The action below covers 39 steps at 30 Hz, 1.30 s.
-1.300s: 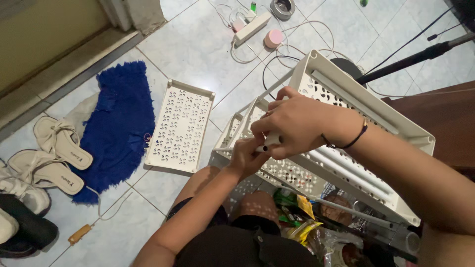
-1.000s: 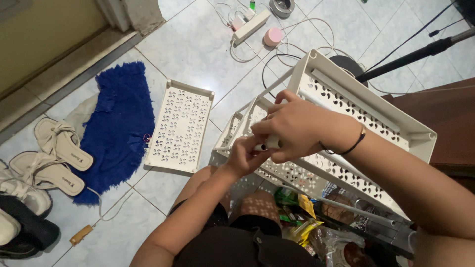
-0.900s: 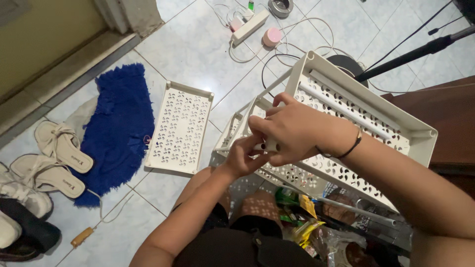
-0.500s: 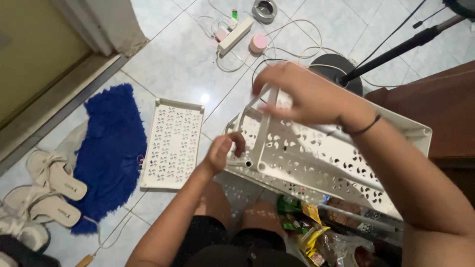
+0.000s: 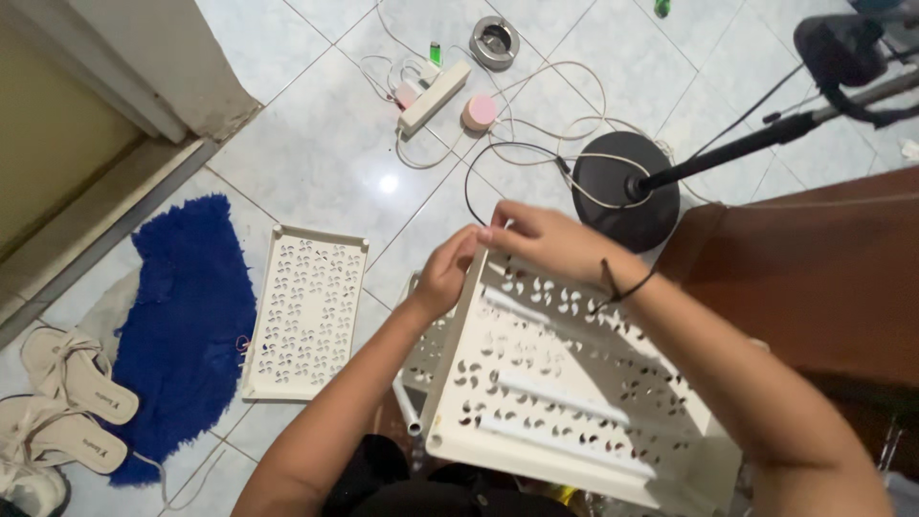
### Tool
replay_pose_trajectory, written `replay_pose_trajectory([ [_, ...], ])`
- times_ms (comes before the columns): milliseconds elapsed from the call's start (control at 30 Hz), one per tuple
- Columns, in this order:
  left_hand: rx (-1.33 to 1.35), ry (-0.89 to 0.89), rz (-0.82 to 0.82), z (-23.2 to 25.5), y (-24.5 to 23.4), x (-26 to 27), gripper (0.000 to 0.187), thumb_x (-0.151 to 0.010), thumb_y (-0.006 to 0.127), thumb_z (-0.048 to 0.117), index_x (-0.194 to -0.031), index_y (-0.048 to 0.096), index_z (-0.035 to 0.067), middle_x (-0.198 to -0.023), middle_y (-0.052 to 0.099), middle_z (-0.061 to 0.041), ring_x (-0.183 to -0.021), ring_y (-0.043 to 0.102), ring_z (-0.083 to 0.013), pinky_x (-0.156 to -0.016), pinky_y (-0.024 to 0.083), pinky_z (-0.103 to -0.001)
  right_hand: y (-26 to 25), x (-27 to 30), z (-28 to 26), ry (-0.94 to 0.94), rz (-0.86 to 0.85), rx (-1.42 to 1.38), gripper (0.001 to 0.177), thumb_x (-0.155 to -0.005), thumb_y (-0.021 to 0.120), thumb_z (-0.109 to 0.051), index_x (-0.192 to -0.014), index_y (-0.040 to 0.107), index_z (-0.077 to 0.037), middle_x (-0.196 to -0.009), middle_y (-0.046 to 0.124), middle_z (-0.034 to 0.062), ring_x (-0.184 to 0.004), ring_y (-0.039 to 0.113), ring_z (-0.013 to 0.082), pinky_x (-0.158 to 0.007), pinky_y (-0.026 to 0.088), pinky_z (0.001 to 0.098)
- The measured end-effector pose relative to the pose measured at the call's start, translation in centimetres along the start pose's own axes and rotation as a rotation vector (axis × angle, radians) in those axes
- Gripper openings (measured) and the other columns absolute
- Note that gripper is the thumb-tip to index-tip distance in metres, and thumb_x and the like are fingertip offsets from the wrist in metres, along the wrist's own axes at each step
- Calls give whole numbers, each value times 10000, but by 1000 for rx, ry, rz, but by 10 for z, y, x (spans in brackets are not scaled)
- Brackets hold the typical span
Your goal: The person assembles a white plastic rack by inserting white rods into perforated trays. They handle multiple trays and rods, repeatedly inserting and removing rods to fit them into the tray holes. The assembly is performed on the floor.
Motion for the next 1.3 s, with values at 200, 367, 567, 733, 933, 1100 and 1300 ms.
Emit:
replay_pose_trajectory([
  [200,99,-147,160,-30,-1,4,389,-1100,428,397,-945,562,67,-802,515,20,-747,479,-78,-665,422,-241,-2,-4,-8,-13,-30,-119,549,-904,551,-604,-1004,657,-75,-689,671,74,-641,640,143,-615,491,301],
  [367,-6,-157,370,-45,-12,-4,524,-1041,438,519,-836,576,58,-757,547,5,-723,517,-92,-645,458,-271,-7,-7,-11,-86,-18,-67,514,-919,573,-573,-1021,679,-81,-703,659,56,-642,605,146,-622,485,306],
  [567,-23,-158,377,-49,-14,-14,606,-1036,408,558,-854,636,27,-766,631,-36,-747,599,-112,-672,503,-281,-8,-11,-9,-70,-63,-155,499,-930,561,-556,-1047,693,-89,-714,684,61,-649,645,139,-641,508,298],
  [733,-5,-157,342,-44,-12,-12,625,-1034,401,553,-841,636,6,-787,657,-44,-766,620,-119,-687,518,-292,-10,-8,-15,-130,-28,-101,480,-940,551,-539,-1066,710,-104,-737,701,44,-654,653,127,-641,512,295],
  [933,-17,-194,319,-49,-13,-11,612,-1047,401,542,-816,607,14,-757,623,-37,-755,583,-111,-691,497,-290,-6,-8,-19,-110,-66,-110,476,-936,533,-530,-1069,701,-105,-729,694,48,-643,652,130,-635,511,299],
  [1100,26,-205,309,-55,-16,-10,600,-1065,381,529,-840,595,16,-786,625,-35,-771,586,-107,-711,503,-290,-1,-10,-18,-81,-103,-114,495,-944,526,-548,-1050,676,-88,-719,695,54,-662,679,123,-644,519,291],
  [1300,-1,-197,267,-48,-9,-13,587,-1068,348,494,-895,642,17,-794,646,-37,-770,596,-112,-720,505,-291,-7,-10,-15,44,-130,-66,579,-894,542,-577,-999,684,-25,-738,718,88,-669,727,154,-643,537,302],
])
Point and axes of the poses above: each hand's wrist, its own x-axis away from the middle knuckle, its own y-axis out of the palm, z = x × y, the point moved 8 cm from there along -x, towards the middle knuckle
